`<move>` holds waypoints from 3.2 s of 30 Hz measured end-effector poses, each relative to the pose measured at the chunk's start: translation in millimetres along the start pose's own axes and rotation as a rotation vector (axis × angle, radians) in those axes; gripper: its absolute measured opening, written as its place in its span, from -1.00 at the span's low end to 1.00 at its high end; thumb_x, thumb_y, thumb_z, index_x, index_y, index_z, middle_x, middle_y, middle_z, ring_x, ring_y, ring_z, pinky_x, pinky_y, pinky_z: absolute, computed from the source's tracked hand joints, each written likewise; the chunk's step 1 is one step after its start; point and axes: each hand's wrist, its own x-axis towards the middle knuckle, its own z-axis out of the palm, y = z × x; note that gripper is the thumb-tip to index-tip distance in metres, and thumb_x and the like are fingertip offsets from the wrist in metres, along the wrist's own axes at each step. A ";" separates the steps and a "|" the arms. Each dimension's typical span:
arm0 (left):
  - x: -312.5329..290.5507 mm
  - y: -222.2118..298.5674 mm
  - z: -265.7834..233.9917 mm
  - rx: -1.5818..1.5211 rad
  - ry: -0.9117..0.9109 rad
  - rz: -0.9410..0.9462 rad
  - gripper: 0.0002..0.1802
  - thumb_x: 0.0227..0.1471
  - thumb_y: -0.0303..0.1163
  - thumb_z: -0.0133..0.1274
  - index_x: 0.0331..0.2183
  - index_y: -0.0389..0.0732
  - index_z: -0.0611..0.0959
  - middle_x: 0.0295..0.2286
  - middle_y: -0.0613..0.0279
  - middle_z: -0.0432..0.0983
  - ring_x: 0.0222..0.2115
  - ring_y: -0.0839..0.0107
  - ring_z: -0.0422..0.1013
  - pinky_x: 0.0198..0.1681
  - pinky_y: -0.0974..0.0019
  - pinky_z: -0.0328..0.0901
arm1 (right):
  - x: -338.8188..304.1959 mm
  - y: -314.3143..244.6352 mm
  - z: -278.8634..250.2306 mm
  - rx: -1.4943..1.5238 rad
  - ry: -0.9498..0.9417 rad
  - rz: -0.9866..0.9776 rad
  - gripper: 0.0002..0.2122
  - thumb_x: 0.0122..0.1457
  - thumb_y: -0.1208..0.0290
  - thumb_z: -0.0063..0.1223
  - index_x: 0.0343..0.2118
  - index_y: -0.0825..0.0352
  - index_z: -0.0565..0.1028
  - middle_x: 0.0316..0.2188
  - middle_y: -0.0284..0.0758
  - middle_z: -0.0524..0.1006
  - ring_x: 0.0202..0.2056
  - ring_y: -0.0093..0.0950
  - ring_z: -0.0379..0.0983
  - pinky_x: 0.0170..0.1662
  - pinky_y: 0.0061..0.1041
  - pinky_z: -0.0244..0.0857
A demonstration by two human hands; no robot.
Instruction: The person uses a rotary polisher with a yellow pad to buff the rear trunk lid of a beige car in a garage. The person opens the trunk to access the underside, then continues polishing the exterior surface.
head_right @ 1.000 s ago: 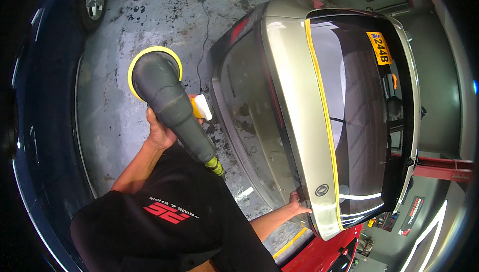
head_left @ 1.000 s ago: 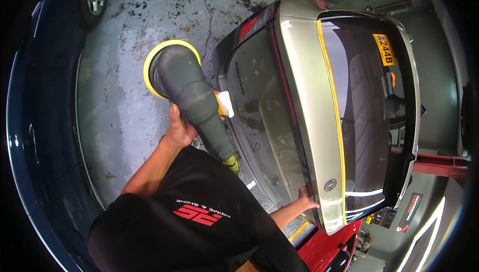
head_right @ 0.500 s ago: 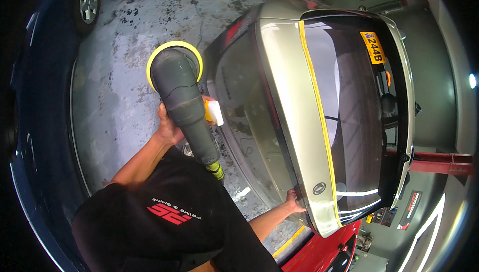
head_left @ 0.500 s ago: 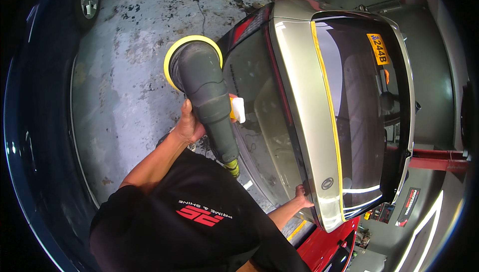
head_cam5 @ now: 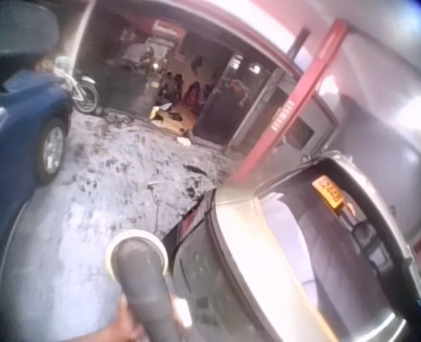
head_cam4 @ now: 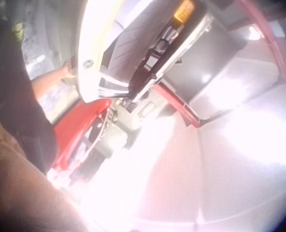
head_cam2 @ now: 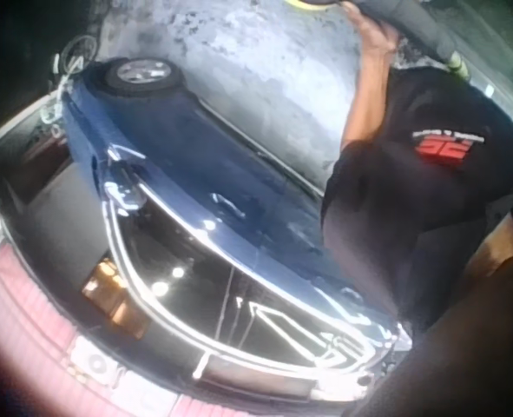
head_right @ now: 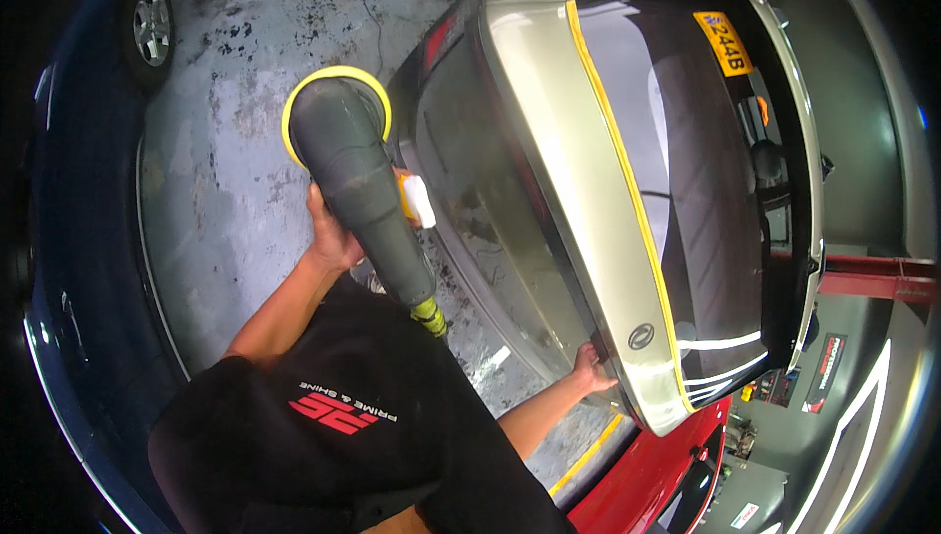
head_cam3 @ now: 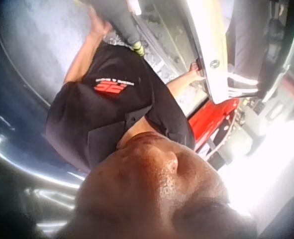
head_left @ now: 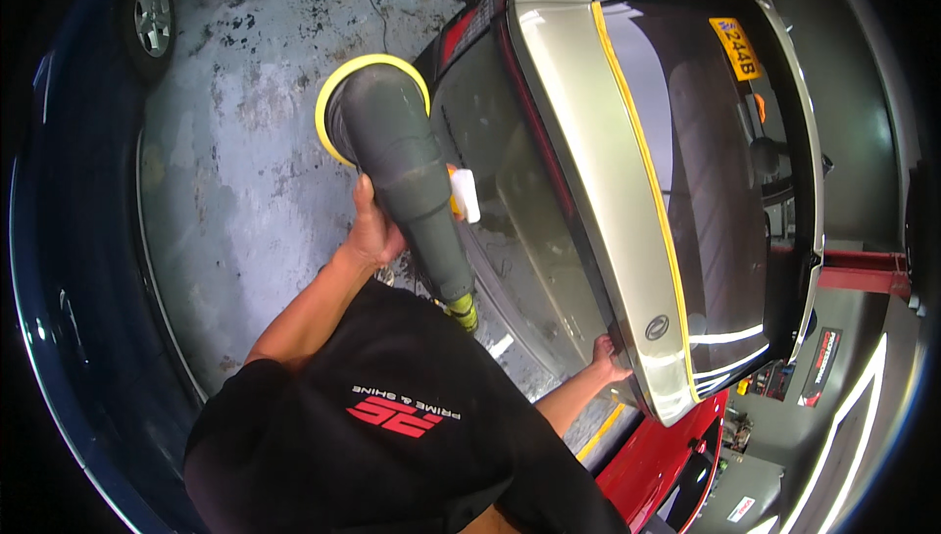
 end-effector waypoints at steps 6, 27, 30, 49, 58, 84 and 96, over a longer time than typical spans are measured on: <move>2.1 -0.7 -4.8 0.067 -0.100 0.042 0.26 -0.13 0.66 0.09 0.20 -0.28 0.42 0.13 -0.14 0.44 0.08 0.00 0.45 0.11 -0.16 0.45 | -7.1 8.9 -2.7 -0.062 0.014 -0.022 -0.31 0.29 -0.37 -0.22 0.11 0.24 0.36 -0.05 -0.12 0.55 -0.08 -0.23 0.51 -0.08 -0.06 0.35; -12.9 -3.8 45.9 0.240 0.093 0.042 0.32 -0.30 0.76 0.08 0.16 -0.22 0.51 0.10 0.01 0.46 0.27 -0.07 0.26 0.29 -0.35 0.22 | -327.2 282.3 51.5 -0.916 -1.097 0.563 -0.69 0.46 0.17 0.04 0.00 0.34 0.54 -0.30 -0.35 0.62 -0.43 -0.63 0.47 -0.34 -0.55 0.40; -25.2 7.2 4.2 0.189 0.032 0.049 0.36 -0.31 0.78 0.05 0.19 -0.22 0.46 0.11 0.03 0.43 0.25 -0.02 0.27 0.28 -0.40 0.19 | -315.7 270.7 53.9 -0.693 -0.966 0.764 -0.65 0.45 0.12 0.05 0.03 0.32 0.52 -0.35 -0.36 0.58 -0.47 -0.62 0.40 -0.32 -0.51 0.37; -35.3 8.3 9.4 0.224 0.092 -0.005 0.28 -0.32 0.64 0.28 0.13 -0.23 0.42 -0.10 0.13 0.42 -0.03 0.17 0.39 0.12 -0.11 0.33 | -311.0 215.8 69.6 -0.761 -1.078 0.318 -0.69 0.40 0.25 0.13 0.02 0.39 0.49 -0.28 -0.25 0.65 -0.44 -0.51 0.57 -0.38 -0.50 0.50; -33.2 2.0 9.4 0.220 0.088 -0.011 0.27 -0.30 0.64 0.26 0.14 -0.23 0.42 -0.08 0.12 0.43 -0.02 0.16 0.40 0.12 -0.14 0.33 | -305.5 213.4 61.4 -0.837 -1.043 0.080 -0.73 0.32 0.35 0.27 -0.08 0.40 0.49 -0.22 -0.24 0.63 -0.36 -0.50 0.57 -0.32 -0.49 0.49; -33.4 2.7 3.1 0.224 0.091 0.010 0.29 -0.29 0.57 0.32 0.18 -0.25 0.37 -0.02 0.09 0.39 0.02 0.10 0.34 0.18 -0.18 0.26 | -125.2 163.0 -41.5 -0.296 -0.227 0.272 -0.68 0.19 0.38 0.04 0.01 0.26 0.42 -0.11 -0.21 0.57 -0.02 -0.23 0.55 0.06 0.06 0.54; -29.2 -8.2 12.9 0.205 0.028 -0.038 0.21 -0.21 0.53 0.31 0.16 -0.26 0.40 -0.07 0.12 0.44 -0.02 0.12 0.37 0.14 -0.13 0.27 | -41.5 50.5 -31.1 0.025 -0.244 -0.009 -0.58 -0.02 0.49 0.10 -0.01 0.32 0.50 -0.03 -0.17 0.59 0.05 -0.09 0.49 0.23 0.15 0.28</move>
